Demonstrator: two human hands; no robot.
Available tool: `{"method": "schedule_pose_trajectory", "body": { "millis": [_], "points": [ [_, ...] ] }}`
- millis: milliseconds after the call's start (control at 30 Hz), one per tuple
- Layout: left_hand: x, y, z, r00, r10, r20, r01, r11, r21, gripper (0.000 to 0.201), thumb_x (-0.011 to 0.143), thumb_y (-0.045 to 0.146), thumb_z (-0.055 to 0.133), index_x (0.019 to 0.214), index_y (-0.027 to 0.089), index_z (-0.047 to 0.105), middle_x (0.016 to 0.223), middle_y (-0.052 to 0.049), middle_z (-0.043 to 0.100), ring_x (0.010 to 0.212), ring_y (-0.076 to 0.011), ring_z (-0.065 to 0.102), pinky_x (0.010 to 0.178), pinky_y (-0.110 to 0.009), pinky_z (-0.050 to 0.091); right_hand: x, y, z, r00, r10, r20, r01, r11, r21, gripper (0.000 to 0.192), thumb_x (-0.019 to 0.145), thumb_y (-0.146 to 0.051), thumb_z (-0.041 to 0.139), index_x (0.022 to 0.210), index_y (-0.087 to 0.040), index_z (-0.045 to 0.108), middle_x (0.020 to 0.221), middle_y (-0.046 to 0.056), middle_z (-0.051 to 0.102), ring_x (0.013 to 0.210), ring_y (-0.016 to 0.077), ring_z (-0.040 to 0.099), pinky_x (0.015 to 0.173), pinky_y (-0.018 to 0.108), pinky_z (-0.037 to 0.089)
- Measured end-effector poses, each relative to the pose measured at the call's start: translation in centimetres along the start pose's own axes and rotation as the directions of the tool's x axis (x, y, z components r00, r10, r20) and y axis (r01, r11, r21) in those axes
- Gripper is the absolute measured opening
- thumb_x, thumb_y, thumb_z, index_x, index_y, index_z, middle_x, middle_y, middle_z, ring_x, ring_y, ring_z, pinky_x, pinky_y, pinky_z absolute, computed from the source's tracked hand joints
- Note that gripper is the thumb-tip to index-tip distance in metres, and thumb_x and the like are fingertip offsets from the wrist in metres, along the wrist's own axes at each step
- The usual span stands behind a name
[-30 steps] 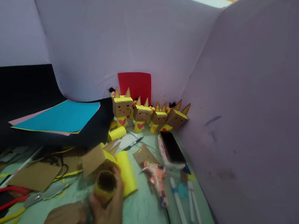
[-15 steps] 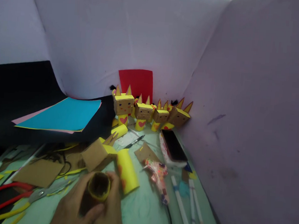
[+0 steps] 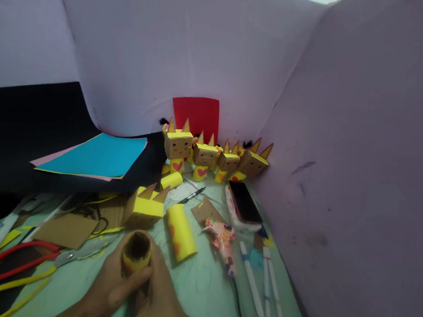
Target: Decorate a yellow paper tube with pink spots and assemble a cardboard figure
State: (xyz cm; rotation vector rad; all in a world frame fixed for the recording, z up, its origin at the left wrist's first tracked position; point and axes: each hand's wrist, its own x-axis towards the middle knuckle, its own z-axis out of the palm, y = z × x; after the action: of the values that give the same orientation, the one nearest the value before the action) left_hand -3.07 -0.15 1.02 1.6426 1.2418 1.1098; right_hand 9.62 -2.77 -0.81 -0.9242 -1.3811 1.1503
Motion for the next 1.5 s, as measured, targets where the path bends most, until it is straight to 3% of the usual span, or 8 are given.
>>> {"method": "schedule_pose_trajectory", "body": {
  "millis": [233,400,533,633,733,833,1300,1500],
  "points": [
    [0.3,0.8,-0.2,0.998,-0.046,0.034,0.046,0.999,-0.017,0.04,0.077,0.042,0.062,0.107,0.018,0.053,0.096,-0.007,0.069,0.089,-0.0242,0.066,0.079,-0.034,0.055,-2.2,-0.2,-3.9,0.991,-0.124,0.05,0.134,0.922,-0.364,0.077,0.07,-0.003,0.058,0.141,-0.028,0.042,0.145,0.004,0.046,0.133,0.0283,0.043,0.107,0.049,0.038],
    [0.5,0.4,-0.1,0.999,-0.048,0.024,0.048,0.999,0.005,0.042,0.076,0.044,0.063,0.108,0.018,0.054,0.092,-0.007,0.07,0.083,-0.0237,0.068,0.076,-0.034,0.056,-5.3,-3.1,-9.0,0.955,-0.125,-0.269,-0.043,0.839,-0.542,0.042,0.076,-0.02,0.066,0.118,-0.028,0.066,0.118,0.006,0.069,0.106,0.0275,0.066,0.093,0.039,0.054],
    [0.5,-0.6,0.1,0.998,-0.056,0.012,0.056,0.997,0.043,0.048,0.074,0.046,0.064,0.111,0.017,0.054,0.097,-0.007,0.071,0.084,-0.0233,0.069,0.075,-0.03,0.057,-8.2,-5.2,-13.9,0.867,-0.068,-0.493,-0.324,0.675,-0.663,0.034,0.078,-0.04,0.064,0.109,-0.027,0.07,0.109,0.005,0.073,0.101,0.0255,0.069,0.086,0.032,0.058],
    [0.7,-1.3,0.0,0.998,-0.062,-0.02,0.064,0.996,0.065,0.05,0.072,0.048,0.066,0.111,0.019,0.055,0.098,-0.006,0.073,0.085,-0.0231,0.07,0.074,-0.028,0.058,-9.5,-6.6,-16.7,0.722,-0.076,-0.688,-0.532,0.575,-0.622,0.039,0.077,-0.051,0.057,0.103,-0.025,0.072,0.108,0.005,0.073,0.103,0.027,0.068,0.088,0.035,0.056],
    [1.2,-1.5,-0.3,0.998,-0.054,-0.023,0.056,0.993,0.108,0.049,0.069,0.05,0.068,0.106,0.021,0.056,0.094,-0.005,0.075,0.082,-0.0231,0.072,0.071,-0.026,0.059,-9.8,-8.0,-18.0,0.595,-0.064,-0.801,-0.649,0.55,-0.526,0.045,0.072,-0.057,0.056,0.097,-0.023,0.073,0.105,0.007,0.074,0.1,0.0289,0.069,0.088,0.038,0.056],
    [1.5,-1.3,-0.5,0.999,-0.047,0.015,0.044,0.987,0.156,0.048,0.066,0.051,0.07,0.102,0.022,0.058,0.091,-0.004,0.076,0.08,-0.0236,0.073,0.067,-0.025,0.059,-9.6,-8.7,-18.5,0.532,-0.041,-0.846,-0.7,0.54,-0.467,0.047,0.069,-0.059,0.056,0.092,-0.023,0.074,0.101,0.007,0.076,0.096,0.03,0.07,0.083,0.039,0.057],
    [0.8,-0.2,0.6,0.979,-0.162,-0.125,0.174,0.981,0.09,0.054,0.062,0.064,0.067,0.099,0.025,0.059,0.087,-0.003,0.075,0.078,-0.0258,0.071,0.067,-0.03,0.058,-9.5,-7.7,-19.7,0.542,-0.018,-0.84,-0.772,0.384,-0.506,0.045,0.072,-0.058,0.049,0.088,-0.025,0.075,0.093,0.006,0.077,0.088,0.0313,0.072,0.077,0.043,0.056],
    [0.8,-0.6,0.6,0.973,-0.196,-0.125,0.212,0.968,0.132,0.054,0.061,0.061,0.067,0.1,0.025,0.059,0.086,-0.002,0.075,0.08,-0.0266,0.07,0.068,-0.031,0.058,-8.8,-6.8,-19.3,0.542,0.034,-0.84,-0.779,0.396,-0.486,0.049,0.069,-0.06,0.047,0.086,-0.024,0.075,0.092,0.007,0.077,0.084,0.031,0.072,0.08,0.044,0.055]
  ]
}}
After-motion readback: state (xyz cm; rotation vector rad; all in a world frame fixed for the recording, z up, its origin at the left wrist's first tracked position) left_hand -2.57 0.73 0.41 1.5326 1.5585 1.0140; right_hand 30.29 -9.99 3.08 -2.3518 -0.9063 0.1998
